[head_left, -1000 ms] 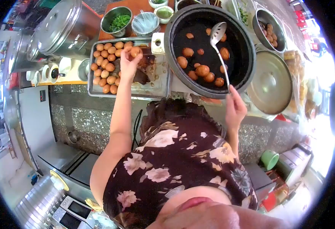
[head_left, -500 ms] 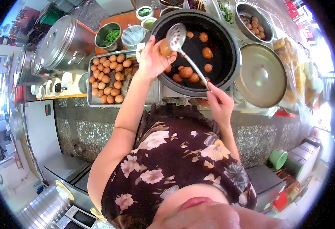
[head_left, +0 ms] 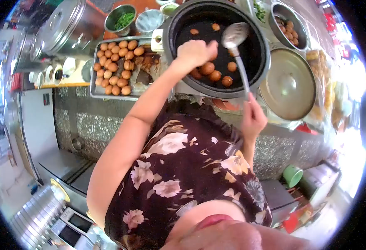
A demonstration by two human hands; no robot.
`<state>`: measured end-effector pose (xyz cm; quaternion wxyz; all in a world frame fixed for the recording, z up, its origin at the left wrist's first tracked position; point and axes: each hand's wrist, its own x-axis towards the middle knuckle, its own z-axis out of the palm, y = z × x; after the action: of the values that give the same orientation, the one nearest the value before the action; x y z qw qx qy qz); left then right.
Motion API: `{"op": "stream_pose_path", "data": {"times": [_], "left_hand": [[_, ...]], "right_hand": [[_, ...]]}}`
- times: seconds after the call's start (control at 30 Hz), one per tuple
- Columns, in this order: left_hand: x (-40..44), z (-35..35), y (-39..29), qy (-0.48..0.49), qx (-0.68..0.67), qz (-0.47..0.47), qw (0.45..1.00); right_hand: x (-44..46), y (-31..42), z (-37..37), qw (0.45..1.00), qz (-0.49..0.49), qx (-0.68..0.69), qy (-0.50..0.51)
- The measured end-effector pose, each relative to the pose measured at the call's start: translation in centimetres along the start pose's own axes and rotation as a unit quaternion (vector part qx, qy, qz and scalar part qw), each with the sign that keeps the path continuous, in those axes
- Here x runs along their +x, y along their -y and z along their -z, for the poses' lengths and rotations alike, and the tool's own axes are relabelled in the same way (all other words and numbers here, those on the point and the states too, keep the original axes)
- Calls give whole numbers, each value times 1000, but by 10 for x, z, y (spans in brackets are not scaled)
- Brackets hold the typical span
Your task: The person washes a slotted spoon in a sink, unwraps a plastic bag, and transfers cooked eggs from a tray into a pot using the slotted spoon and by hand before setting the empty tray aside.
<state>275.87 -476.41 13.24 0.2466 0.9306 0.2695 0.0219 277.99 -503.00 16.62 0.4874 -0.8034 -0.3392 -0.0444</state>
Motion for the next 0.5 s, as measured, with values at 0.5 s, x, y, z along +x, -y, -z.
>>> {"op": "stream_pose_path", "data": {"times": [0.5], "left_hand": [[30,-99,243,-121,-87,300,942]], "right_hand": [[25,49,-32,997,-72,-15,-5]]}}
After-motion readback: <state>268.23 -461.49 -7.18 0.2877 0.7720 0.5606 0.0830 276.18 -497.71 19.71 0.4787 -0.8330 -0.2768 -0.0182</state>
